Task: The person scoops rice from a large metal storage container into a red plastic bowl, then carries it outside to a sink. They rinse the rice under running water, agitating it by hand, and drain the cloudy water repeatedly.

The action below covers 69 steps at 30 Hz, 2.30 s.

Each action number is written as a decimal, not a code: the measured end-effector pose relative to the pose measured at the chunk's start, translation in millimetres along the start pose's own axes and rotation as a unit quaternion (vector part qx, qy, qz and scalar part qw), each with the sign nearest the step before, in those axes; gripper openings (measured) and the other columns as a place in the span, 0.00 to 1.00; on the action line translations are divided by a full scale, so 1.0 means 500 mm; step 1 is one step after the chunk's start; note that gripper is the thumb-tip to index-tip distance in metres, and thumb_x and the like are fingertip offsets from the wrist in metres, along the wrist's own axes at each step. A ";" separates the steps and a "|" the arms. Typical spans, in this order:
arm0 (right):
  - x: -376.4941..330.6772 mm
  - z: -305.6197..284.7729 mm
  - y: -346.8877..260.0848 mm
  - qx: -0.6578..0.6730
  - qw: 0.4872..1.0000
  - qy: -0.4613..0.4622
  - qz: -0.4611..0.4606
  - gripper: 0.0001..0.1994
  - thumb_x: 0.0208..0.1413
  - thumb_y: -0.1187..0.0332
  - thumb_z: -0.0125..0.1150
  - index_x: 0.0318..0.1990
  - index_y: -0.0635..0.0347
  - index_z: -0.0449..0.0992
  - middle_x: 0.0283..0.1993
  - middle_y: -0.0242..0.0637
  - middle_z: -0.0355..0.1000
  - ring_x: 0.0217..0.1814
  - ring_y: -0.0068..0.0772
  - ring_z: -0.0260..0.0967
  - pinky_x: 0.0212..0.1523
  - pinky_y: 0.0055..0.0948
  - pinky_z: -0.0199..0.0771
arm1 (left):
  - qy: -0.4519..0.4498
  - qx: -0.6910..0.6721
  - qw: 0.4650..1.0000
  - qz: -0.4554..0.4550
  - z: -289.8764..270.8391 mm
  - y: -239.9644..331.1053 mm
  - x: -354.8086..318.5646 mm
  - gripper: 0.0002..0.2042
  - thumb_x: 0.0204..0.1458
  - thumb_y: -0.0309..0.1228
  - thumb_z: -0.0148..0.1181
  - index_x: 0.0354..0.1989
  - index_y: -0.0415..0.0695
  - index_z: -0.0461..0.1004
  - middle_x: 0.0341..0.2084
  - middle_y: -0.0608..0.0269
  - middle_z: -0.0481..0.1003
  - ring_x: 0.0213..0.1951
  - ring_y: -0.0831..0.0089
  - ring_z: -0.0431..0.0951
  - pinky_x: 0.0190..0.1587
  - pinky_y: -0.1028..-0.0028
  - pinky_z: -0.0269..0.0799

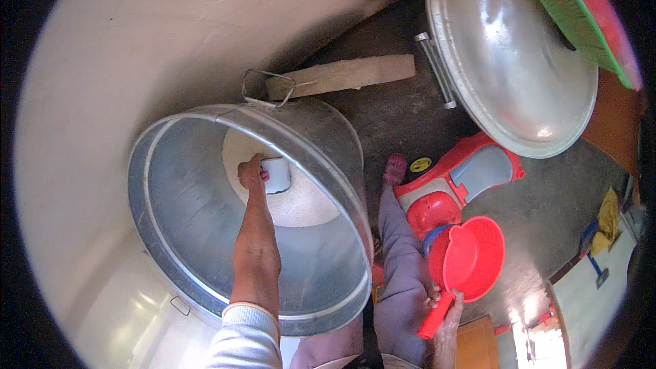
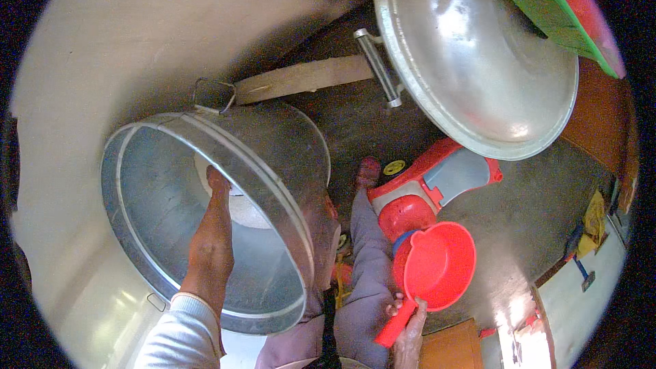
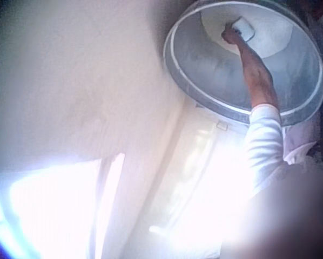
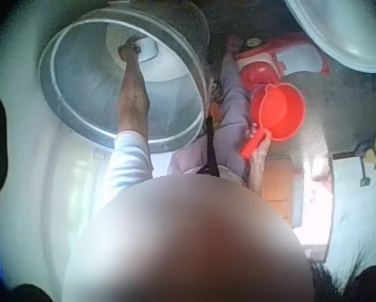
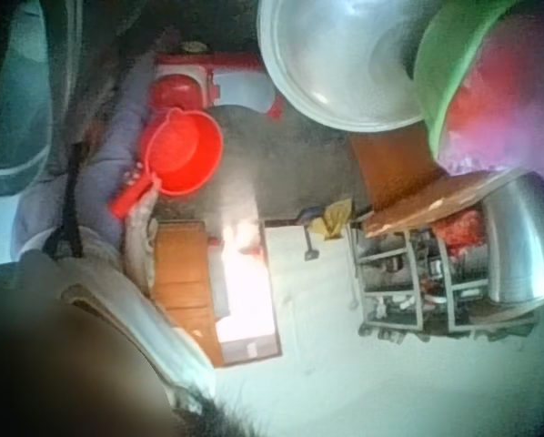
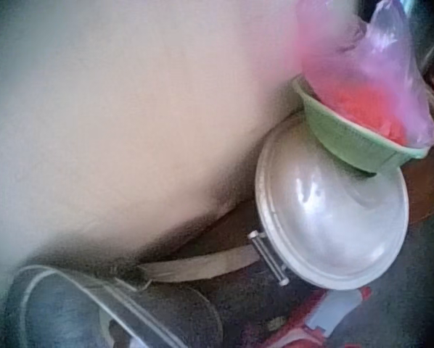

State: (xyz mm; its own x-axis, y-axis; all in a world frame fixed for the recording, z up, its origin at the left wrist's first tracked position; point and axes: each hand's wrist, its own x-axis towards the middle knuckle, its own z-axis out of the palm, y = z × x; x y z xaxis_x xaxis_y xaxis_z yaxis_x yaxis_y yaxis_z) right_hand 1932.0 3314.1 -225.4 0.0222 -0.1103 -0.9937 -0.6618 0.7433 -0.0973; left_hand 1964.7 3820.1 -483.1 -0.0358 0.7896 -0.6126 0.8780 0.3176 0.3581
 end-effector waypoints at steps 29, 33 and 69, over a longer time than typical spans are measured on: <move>0.001 -0.036 -0.003 -0.025 0.999 -0.005 -0.030 0.15 0.52 0.58 0.50 0.36 0.62 0.67 0.27 0.37 0.66 0.21 0.29 0.61 0.26 0.30 0.69 | 0.013 -0.178 0.982 0.069 0.050 0.020 0.063 0.18 0.36 0.39 0.67 0.24 0.37 0.68 0.11 0.59 0.69 0.08 0.72 0.67 0.12 0.71 0.66; -0.002 -0.036 -0.009 -0.053 0.998 0.001 -0.030 0.15 0.52 0.59 0.50 0.37 0.63 0.68 0.28 0.39 0.68 0.22 0.30 0.63 0.27 0.31 0.71 | -0.012 -0.294 0.954 0.066 0.044 0.057 -0.004 0.13 0.38 0.33 0.66 0.20 0.39 0.68 0.13 0.60 0.68 0.08 0.72 0.65 0.14 0.72 0.63; -0.352 0.093 0.023 -0.322 0.904 -0.194 -0.204 0.17 0.48 0.66 0.61 0.41 0.69 0.67 0.22 0.40 0.68 0.18 0.30 0.67 0.19 0.27 0.73 | -0.083 -0.447 0.859 0.235 -0.187 0.115 -0.441 0.10 0.45 0.27 0.54 0.34 0.34 0.73 0.32 0.63 0.73 0.36 0.74 0.69 0.44 0.75 0.62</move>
State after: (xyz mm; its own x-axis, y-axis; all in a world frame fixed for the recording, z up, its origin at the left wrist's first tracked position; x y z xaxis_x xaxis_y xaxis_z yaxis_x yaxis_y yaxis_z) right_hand 1955.4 3372.9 -54.5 0.5421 0.0444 -0.8391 -0.8349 0.1420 -0.5319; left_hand 1978.4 3713.3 -261.5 0.3561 0.8785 -0.3185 0.0576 0.3195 0.9458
